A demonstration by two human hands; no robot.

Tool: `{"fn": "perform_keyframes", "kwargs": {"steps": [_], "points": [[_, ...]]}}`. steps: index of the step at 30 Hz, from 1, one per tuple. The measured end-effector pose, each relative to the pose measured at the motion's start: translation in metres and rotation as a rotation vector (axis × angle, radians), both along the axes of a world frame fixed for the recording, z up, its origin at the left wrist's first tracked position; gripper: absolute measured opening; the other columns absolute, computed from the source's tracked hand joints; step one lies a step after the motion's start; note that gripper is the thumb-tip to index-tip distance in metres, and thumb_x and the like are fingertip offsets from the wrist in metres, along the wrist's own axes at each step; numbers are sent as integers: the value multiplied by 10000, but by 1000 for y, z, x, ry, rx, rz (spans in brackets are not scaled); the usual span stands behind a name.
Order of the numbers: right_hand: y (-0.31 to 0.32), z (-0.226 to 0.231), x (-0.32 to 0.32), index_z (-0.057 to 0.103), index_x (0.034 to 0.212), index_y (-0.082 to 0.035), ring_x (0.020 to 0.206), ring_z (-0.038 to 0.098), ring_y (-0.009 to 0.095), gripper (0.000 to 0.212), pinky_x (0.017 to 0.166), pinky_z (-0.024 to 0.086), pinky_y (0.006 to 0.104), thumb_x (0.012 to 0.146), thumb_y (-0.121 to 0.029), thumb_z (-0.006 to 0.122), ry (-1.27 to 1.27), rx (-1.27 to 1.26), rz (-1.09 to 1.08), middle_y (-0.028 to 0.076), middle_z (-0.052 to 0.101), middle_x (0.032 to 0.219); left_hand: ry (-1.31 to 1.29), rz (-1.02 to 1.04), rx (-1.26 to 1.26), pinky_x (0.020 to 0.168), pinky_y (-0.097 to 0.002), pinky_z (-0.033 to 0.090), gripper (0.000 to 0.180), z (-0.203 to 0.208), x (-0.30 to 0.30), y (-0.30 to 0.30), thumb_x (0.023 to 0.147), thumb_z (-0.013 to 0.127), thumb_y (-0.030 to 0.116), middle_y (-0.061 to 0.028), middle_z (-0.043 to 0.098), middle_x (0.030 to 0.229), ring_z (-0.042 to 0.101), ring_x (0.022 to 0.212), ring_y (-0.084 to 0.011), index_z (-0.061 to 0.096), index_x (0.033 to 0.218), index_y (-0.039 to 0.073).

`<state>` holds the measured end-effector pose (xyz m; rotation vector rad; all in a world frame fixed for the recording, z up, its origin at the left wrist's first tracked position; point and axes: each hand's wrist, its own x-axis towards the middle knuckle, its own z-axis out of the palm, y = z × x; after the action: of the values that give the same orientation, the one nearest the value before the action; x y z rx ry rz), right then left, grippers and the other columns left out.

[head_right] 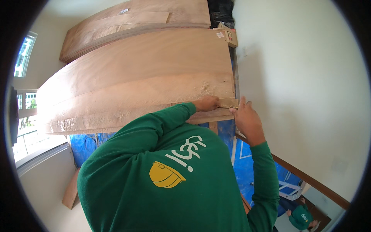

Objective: The person uses a screwdriver to fasten screws into a large wooden panel laid on a blue protective sheet. They repeatedly drive screws along the edges of the panel, moving around the room to access different sections.

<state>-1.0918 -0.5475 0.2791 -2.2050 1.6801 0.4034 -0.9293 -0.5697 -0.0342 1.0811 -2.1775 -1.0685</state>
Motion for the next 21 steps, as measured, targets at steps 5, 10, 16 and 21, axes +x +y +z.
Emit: {"fn": "perform_keyframes", "kwargs": {"steps": [5, 10, 16, 21], "points": [[-4, 5, -1, 601, 1209, -4, 1132, 643, 461, 258, 930, 550, 552, 994, -123, 681, 14, -4, 225, 217, 589, 1268, -41, -52, -32, 876, -519, 565, 191, 4, 2, -5, 906, 731, 224, -137, 707, 1054, 716, 995, -401, 836, 1047, 149], [8, -8, -1, 610, 1124, 13, 1035, 684, 405, 160, 902, 589, 488, 969, -25, 599, -67, -233, 517, 200, 595, 1197, -41, -16, -11, 909, -500, 572, 203, 4, 2, -3, 903, 741, 226, -116, 736, 1131, 725, 1041, -384, 828, 1057, 127], [13, -19, -7, 642, 1124, 17, 993, 702, 381, 164, 898, 586, 497, 988, -70, 617, 166, -121, 214, 196, 618, 1169, -11, -38, -11, 891, -503, 564, 184, 9, 3, -3, 903, 754, 216, -100, 734, 1108, 721, 1029, -379, 833, 1053, 147], [7, -15, -10, 667, 1082, -30, 1056, 672, 342, 145, 892, 567, 487, 959, -106, 655, 204, -118, 354, 164, 630, 1150, -42, -79, -24, 871, -505, 571, 196, 9, 5, -5, 915, 735, 219, -83, 731, 1118, 725, 1010, -369, 823, 1078, 156]]}}
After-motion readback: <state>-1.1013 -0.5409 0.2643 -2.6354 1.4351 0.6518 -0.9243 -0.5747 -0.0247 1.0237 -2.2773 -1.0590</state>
